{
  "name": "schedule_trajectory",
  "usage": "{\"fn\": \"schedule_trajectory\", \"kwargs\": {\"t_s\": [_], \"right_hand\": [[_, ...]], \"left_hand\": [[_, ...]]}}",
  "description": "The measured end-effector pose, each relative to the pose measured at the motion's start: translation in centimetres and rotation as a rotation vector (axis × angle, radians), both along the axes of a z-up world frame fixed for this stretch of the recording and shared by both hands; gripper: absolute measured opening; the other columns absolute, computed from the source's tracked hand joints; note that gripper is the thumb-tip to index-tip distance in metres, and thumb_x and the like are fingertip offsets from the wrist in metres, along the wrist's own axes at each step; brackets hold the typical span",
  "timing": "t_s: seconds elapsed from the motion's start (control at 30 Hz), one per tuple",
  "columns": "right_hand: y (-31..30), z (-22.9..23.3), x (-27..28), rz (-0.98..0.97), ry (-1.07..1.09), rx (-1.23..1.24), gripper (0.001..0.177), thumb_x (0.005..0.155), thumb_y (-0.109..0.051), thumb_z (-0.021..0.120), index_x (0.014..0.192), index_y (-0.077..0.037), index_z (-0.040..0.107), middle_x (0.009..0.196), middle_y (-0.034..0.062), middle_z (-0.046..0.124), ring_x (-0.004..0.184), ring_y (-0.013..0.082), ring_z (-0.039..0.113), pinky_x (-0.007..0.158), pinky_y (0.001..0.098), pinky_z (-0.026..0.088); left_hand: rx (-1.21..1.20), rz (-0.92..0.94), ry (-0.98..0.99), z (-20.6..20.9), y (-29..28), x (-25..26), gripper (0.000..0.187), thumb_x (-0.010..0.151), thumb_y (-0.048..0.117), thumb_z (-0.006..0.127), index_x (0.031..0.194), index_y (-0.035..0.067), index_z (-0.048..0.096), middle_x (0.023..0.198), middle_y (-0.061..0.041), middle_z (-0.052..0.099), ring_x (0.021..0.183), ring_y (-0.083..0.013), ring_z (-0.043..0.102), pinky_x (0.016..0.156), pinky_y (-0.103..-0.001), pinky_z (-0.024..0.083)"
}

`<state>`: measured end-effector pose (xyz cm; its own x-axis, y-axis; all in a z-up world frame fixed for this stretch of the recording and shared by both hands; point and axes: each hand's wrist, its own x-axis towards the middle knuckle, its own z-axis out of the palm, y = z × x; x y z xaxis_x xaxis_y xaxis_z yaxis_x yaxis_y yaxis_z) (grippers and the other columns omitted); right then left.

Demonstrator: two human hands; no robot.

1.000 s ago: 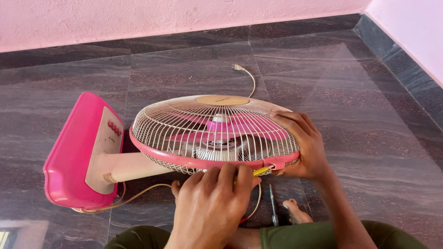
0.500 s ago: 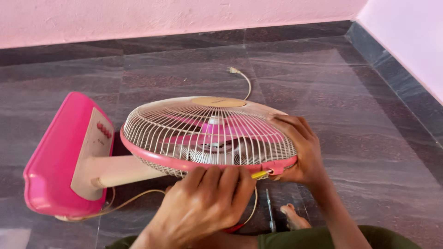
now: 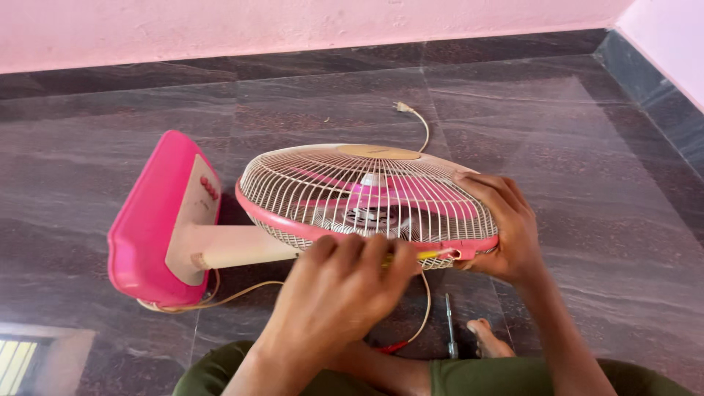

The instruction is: The person sits on the floor and uses a yellow screwdriver to loosen and remove screws from the front grille of a pink and white electric fan. They then switch to a socket wrench to remove a nut from the grille, continuing to unscrew fasteners from the fan assembly.

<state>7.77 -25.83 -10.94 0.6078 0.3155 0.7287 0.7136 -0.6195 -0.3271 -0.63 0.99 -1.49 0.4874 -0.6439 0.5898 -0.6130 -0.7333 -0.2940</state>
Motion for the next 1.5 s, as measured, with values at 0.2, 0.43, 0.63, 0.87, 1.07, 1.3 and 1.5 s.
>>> {"fn": "schedule_trajectory", "kwargs": {"t_s": [0.2, 0.43, 0.63, 0.87, 1.07, 1.3, 1.5], "right_hand": [[-0.4, -0.4, -0.3, 0.009, 0.018, 0.036, 0.109, 0.07, -0.089, 0.06, 0.141, -0.006, 0.061, 0.14, 0.0137, 0.064, 0.13, 0.0316, 0.062, 0.109, 0.0469, 0.051], [-1.1, -1.2, -0.5, -0.004, -0.031, 0.038, 0.108, 0.078, -0.093, 0.05, 0.14, -0.005, 0.06, 0.138, 0.0151, 0.063, 0.128, 0.0334, 0.061, 0.108, 0.0493, 0.05], [-1.0, -2.8, -2.1, -0.142, -0.044, 0.062, 0.102, 0.082, -0.09, 0.044, 0.143, -0.008, 0.057, 0.144, 0.0147, 0.06, 0.142, 0.0324, 0.051, 0.123, 0.0504, 0.039], [1.0, -4.0, -8.0, -0.36, 0.038, 0.261, 0.082, 0.1, -0.061, 0.062, 0.154, -0.002, 0.047, 0.159, 0.0284, 0.039, 0.149, 0.0407, 0.031, 0.121, 0.0552, 0.029], [4.9, -6.9, -16.0, -0.368, 0.506, 0.949, 0.069, 0.097, -0.05, 0.067, 0.142, 0.0, 0.054, 0.128, 0.012, 0.061, 0.118, 0.0203, 0.06, 0.102, 0.0382, 0.05], [8.9, -10.0, -20.6, 0.208, 0.829, 0.937, 0.045, 0.107, -0.032, 0.052, 0.127, 0.004, 0.069, 0.113, 0.0063, 0.072, 0.106, 0.0132, 0.061, 0.096, 0.0285, 0.046], [9.0, -9.4, -20.9, 0.128, 1.031, 1.258, 0.033, 0.103, -0.026, 0.052, 0.119, -0.001, 0.067, 0.107, 0.0088, 0.073, 0.1, 0.0204, 0.066, 0.09, 0.0354, 0.052]], "left_hand": [[-0.603, 0.089, 0.24, -5.8, 2.0, -3.1, 0.03, 0.087, 0.033, 0.081, 0.087, 0.011, 0.061, 0.068, -0.004, 0.062, 0.058, -0.0251, 0.063, 0.054, -0.039, 0.048], [-1.231, 0.29, 0.292, -15.1, 4.7, -4.4, 0.023, 0.094, 0.02, 0.071, 0.099, 0.0, 0.059, 0.073, -0.011, 0.064, 0.061, -0.0211, 0.06, 0.056, -0.032, 0.049], [-1.449, 0.335, 0.416, -17.5, 5.2, -3.9, 0.026, 0.102, 0.022, 0.069, 0.091, 0.001, 0.058, 0.064, -0.01, 0.05, 0.059, -0.012, 0.043, 0.052, -0.031, 0.039], [-1.266, 0.382, 0.343, -17.4, 4.0, -5.0, 0.024, 0.101, 0.027, 0.066, 0.102, 0.004, 0.064, 0.066, -0.006, 0.059, 0.06, -0.012, 0.048, 0.068, -0.035, 0.037], [-1.641, 0.093, 0.684, -15.3, 0.8, -8.7, 0.031, 0.106, 0.02, 0.052, 0.13, 0.002, 0.062, 0.087, -0.006, 0.058, 0.077, -0.0148, 0.05, 0.069, -0.032, 0.044], [-1.176, -0.028, 0.969, -11.4, -4.3, -13.7, 0.085, 0.096, 0.007, 0.052, 0.162, 0.0, -0.002, 0.106, -0.019, 0.072, 0.088, -0.038, 0.072, 0.076, -0.042, 0.056], [-0.954, -0.151, 0.967, -11.7, -3.0, -13.4, 0.091, 0.097, 0.011, 0.058, 0.162, -0.004, -0.004, 0.119, -0.02, 0.071, 0.098, -0.0445, 0.071, 0.083, -0.047, 0.056]]}}
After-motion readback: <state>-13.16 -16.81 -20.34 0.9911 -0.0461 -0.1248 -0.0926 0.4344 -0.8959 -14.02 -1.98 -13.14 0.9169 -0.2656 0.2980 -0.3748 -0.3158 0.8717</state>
